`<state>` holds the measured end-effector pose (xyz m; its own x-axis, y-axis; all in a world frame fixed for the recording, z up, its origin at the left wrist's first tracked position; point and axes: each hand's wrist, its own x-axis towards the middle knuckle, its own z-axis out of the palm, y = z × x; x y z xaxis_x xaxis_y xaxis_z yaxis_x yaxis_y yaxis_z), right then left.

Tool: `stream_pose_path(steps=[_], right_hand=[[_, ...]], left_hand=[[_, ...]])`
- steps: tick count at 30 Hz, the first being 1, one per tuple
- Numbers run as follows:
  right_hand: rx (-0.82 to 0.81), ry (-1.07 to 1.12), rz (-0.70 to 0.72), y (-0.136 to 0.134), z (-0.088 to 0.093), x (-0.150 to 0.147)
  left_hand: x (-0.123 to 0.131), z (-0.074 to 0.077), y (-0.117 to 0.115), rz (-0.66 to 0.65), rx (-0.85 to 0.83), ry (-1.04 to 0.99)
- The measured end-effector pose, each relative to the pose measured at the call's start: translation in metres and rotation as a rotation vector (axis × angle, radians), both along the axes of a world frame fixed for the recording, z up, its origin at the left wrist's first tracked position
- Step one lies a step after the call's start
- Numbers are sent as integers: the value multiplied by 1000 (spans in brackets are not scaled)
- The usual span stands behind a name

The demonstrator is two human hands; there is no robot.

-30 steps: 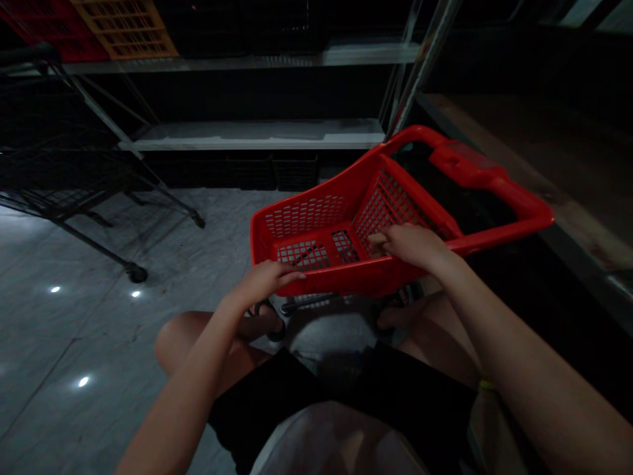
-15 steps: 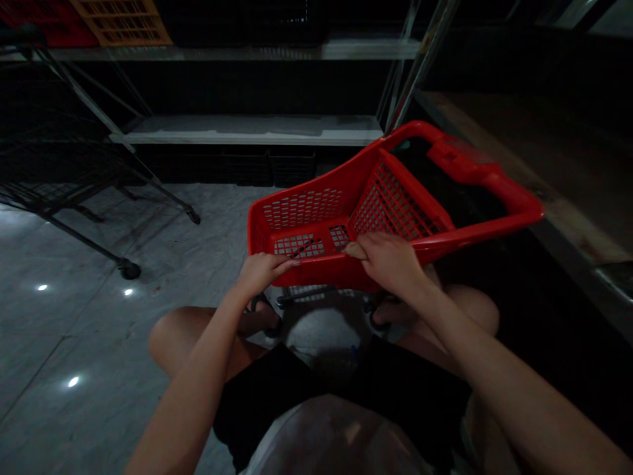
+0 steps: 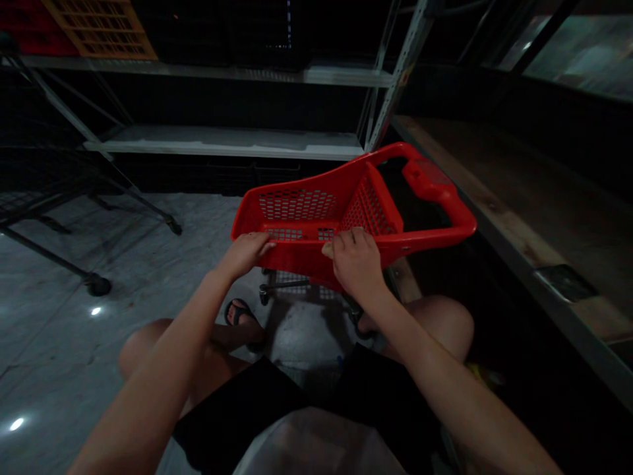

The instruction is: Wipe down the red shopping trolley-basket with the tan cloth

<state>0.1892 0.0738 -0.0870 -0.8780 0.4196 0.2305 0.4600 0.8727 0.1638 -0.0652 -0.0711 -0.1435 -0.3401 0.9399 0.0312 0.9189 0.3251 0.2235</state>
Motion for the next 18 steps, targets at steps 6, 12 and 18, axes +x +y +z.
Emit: stream_pose_path(steps=[6, 12, 18], right_hand=[[-41, -22, 59, 22, 4, 1], [192, 31, -20, 77, 31, 72], [149, 226, -46, 126, 46, 121]], left_hand=[[66, -9, 41, -92, 214, -9], [62, -36, 51, -39, 233, 159], [32, -33, 62, -86, 234, 157]])
